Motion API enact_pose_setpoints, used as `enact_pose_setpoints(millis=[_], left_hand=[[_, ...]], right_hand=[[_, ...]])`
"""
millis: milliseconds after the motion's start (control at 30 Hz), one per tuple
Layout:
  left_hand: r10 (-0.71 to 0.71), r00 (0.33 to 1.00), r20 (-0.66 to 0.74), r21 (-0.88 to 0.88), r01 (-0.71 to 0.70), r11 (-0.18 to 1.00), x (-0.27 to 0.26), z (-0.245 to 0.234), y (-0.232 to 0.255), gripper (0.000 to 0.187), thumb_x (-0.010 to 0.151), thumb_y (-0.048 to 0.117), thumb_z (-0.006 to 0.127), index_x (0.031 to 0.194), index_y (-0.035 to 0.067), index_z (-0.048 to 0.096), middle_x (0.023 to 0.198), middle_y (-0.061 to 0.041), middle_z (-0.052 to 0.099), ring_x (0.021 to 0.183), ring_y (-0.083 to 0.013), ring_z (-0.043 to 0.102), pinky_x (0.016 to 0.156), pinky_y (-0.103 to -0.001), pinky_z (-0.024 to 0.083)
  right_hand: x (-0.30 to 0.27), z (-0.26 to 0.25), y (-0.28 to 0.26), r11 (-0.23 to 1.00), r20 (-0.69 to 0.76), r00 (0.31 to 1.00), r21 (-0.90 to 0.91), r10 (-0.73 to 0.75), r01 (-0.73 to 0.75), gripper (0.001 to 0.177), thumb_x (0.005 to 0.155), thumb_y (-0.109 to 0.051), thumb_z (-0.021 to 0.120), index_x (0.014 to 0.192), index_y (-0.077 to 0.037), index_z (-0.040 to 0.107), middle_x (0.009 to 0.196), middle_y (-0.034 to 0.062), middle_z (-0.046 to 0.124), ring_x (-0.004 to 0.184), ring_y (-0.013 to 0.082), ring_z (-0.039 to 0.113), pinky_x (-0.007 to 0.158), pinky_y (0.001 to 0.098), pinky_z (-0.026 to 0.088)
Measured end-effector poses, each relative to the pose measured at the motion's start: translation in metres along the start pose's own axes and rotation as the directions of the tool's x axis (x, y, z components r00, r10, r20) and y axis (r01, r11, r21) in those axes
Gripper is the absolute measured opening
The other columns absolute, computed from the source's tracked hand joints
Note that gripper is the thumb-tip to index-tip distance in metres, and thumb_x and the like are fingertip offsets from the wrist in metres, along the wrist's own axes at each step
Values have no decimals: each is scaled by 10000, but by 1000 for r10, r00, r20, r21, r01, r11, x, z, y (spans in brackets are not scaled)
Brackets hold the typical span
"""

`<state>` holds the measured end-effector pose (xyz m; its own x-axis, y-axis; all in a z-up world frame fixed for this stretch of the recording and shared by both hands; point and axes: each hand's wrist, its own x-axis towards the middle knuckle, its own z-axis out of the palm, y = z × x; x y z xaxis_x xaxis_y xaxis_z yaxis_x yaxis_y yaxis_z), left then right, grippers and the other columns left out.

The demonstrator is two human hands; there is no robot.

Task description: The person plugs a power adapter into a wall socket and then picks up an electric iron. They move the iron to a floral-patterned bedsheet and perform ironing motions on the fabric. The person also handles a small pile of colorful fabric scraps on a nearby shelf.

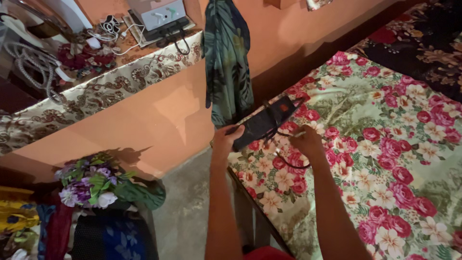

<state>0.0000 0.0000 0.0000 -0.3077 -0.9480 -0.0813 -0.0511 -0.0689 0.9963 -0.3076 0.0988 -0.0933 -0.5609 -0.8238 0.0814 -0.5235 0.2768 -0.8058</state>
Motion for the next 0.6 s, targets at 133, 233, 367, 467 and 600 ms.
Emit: enact_pose_setpoints(millis=[133, 233, 367, 467, 600], left_hand=[[-73, 997, -30, -165, 67, 984, 1, -10, 9, 442, 780, 381, 845, 1065, 45, 807, 838, -91, 766, 668, -192, 710, 537, -336, 538], [-56, 997, -44, -412, 33, 910, 0, -20, 11, 359, 756, 279, 868, 963, 9, 755, 814, -69, 747, 641, -192, 688, 535, -326, 533], [-40, 998, -50, -514, 8, 858, 5, -26, 18, 307, 744, 267, 865, 951, 70, 752, 852, -16, 726, 712, -118, 686, 569, -280, 514], [-14, 992, -128, -614, -68, 786, 11, -20, 27, 303, 759, 243, 879, 985, 77, 762, 881, 3, 722, 738, -102, 681, 614, -272, 538], [-91, 979, -180, -666, -54, 744, 11, -16, 34, 270, 781, 255, 862, 985, 117, 753, 850, 44, 701, 705, -71, 650, 563, -259, 483]], right_hand=[[17, 16, 25, 979, -7, 997, 186, 81, -78, 318, 840, -206, 786, 1112, -43, 761, 779, 101, 741, 652, 140, 665, 588, 278, 495], [36, 30, 54, 661, 357, 920, 653, 161, -370, 157, 909, -88, 711, 1063, -60, 709, 736, 20, 642, 566, 106, 528, 489, 259, 385], [37, 25, 45, 140, 641, 767, 763, -35, -632, 126, 1003, -51, 569, 1084, -138, 607, 768, -11, 612, 592, 113, 554, 487, 251, 425], [6, 9, -24, 225, 545, 835, 806, 77, -547, 183, 989, -215, 498, 1126, -185, 615, 908, 35, 655, 732, 187, 618, 588, 332, 486], [-25, -16, -112, 21, 538, 843, 843, -16, -537, 502, 909, -509, 497, 1187, -123, 659, 1154, 85, 688, 948, 251, 664, 740, 432, 542]])
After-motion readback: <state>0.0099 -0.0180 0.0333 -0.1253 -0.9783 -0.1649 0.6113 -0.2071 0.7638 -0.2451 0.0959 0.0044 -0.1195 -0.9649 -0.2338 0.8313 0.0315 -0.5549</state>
